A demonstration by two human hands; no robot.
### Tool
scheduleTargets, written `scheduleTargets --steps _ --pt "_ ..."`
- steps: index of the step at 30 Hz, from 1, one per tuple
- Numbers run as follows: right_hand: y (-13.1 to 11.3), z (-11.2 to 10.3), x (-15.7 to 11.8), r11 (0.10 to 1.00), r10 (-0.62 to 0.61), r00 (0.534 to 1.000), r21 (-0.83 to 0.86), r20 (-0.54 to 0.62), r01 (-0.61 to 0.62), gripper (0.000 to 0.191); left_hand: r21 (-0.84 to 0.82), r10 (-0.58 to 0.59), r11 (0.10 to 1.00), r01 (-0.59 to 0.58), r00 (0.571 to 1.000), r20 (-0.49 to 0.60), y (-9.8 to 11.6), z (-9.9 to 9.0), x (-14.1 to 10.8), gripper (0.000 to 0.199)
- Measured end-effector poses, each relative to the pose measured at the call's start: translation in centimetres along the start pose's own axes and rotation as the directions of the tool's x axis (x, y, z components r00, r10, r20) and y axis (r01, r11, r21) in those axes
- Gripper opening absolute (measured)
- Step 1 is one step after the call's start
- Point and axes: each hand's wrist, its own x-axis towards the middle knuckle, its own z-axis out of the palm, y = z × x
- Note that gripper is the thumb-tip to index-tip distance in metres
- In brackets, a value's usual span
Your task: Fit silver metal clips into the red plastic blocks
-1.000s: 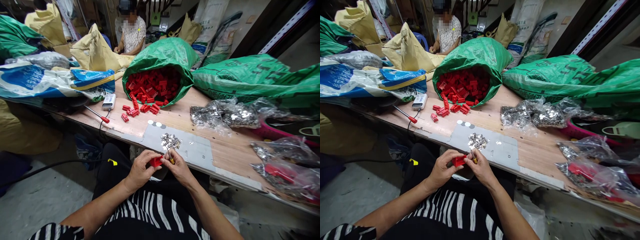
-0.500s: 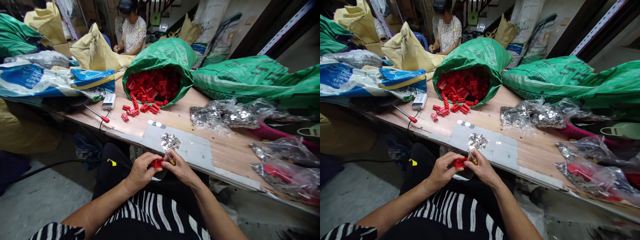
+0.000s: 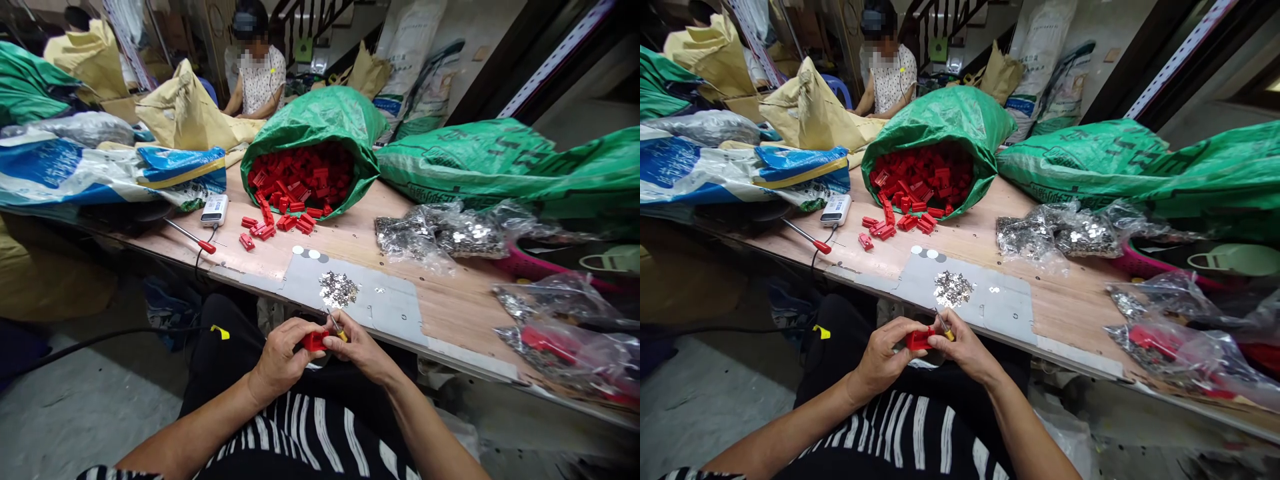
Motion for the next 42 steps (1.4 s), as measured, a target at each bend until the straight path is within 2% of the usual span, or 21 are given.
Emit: scheduleTargets --steps 5,9,13,16,19,21,22,24,27,30,34,39,42 --pt "-0.1 0.0 -0.3 0.998 0.002 1.000 0.058 0.008 -0.002 0.040 -0.037 -0.005 0.999 0.005 1.000 -0.010 0.0 -0.1 0.0 0.029" --pt "-0.3 0.1 -0.3 0.990 -0.014 0.998 0.141 0.059 0.006 0.045 -0.146 -0.019 0.989 0.024 0.999 0.032 0.0 -0.6 0.2 0.027" --pt "-0.7 0.5 -0.1 0.990 -0.003 0.998 0.141 0.062 -0.006 0.047 -0.275 -0.140 0.950 0.147 0.989 0.044 -0.6 -0.7 0.2 0.027" --pt "-1.8 0.5 0.3 0.998 -0.006 0.998 0.057 0.061 0.002 0.044 -0.432 -0.303 0.855 0.287 0.952 0.032 -1.1 -0.6 0.2 0.026" --pt "-3.2 -0.3 1.2 0.985 -0.073 0.996 -0.162 -0.056 0.063 0.039 -0.620 -0.430 0.694 0.367 0.901 0.053 -1.6 -0.7 0.4 0.027" --pt "-3.8 -1.2 2.1 0.901 -0.178 0.968 -0.424 -0.175 0.089 0.029 -0.683 -0.471 0.630 0.370 0.881 0.044 -1.9 -0.8 0.6 0.028" --pt "-4.0 -1.6 2.5 0.824 -0.242 0.947 -0.561 -0.211 0.085 0.024 -0.699 -0.483 0.614 0.366 0.875 0.035 -2.0 -0.8 0.6 0.029" --pt "-4.1 -2.4 3.4 0.631 -0.349 0.913 -0.773 -0.211 0.062 0.015 -0.725 -0.499 0.583 0.367 0.866 0.036 -2.3 -0.8 0.6 0.029" --pt "-4.0 -3.0 4.6 0.403 -0.401 0.907 -0.914 -0.127 0.050 0.015 -0.759 -0.520 0.527 0.381 0.852 0.067 -2.6 -0.9 0.6 0.031" --pt "-4.2 -3.0 5.4 0.276 -0.343 0.935 -0.961 -0.086 0.012 0.017 -0.774 -0.538 0.498 0.392 0.839 0.079 -2.7 -1.0 0.4 0.037" --pt "-5.1 -2.7 6.0 0.202 -0.238 0.968 -0.979 -0.075 -0.026 0.016 -0.766 -0.549 0.505 0.398 0.833 0.070 -2.9 -1.2 0.4 0.043" --pt "-6.1 -2.9 6.5 0.198 -0.187 0.982 -0.980 -0.013 0.025 0.017 -0.757 -0.558 0.513 0.405 0.827 0.065 -2.9 -1.1 0.5 0.043" --pt "-6.2 -3.2 6.8 0.225 -0.214 0.977 -0.972 0.015 0.064 0.018 -0.755 -0.564 0.516 0.404 0.824 0.055 -3.0 -1.0 0.4 0.043"
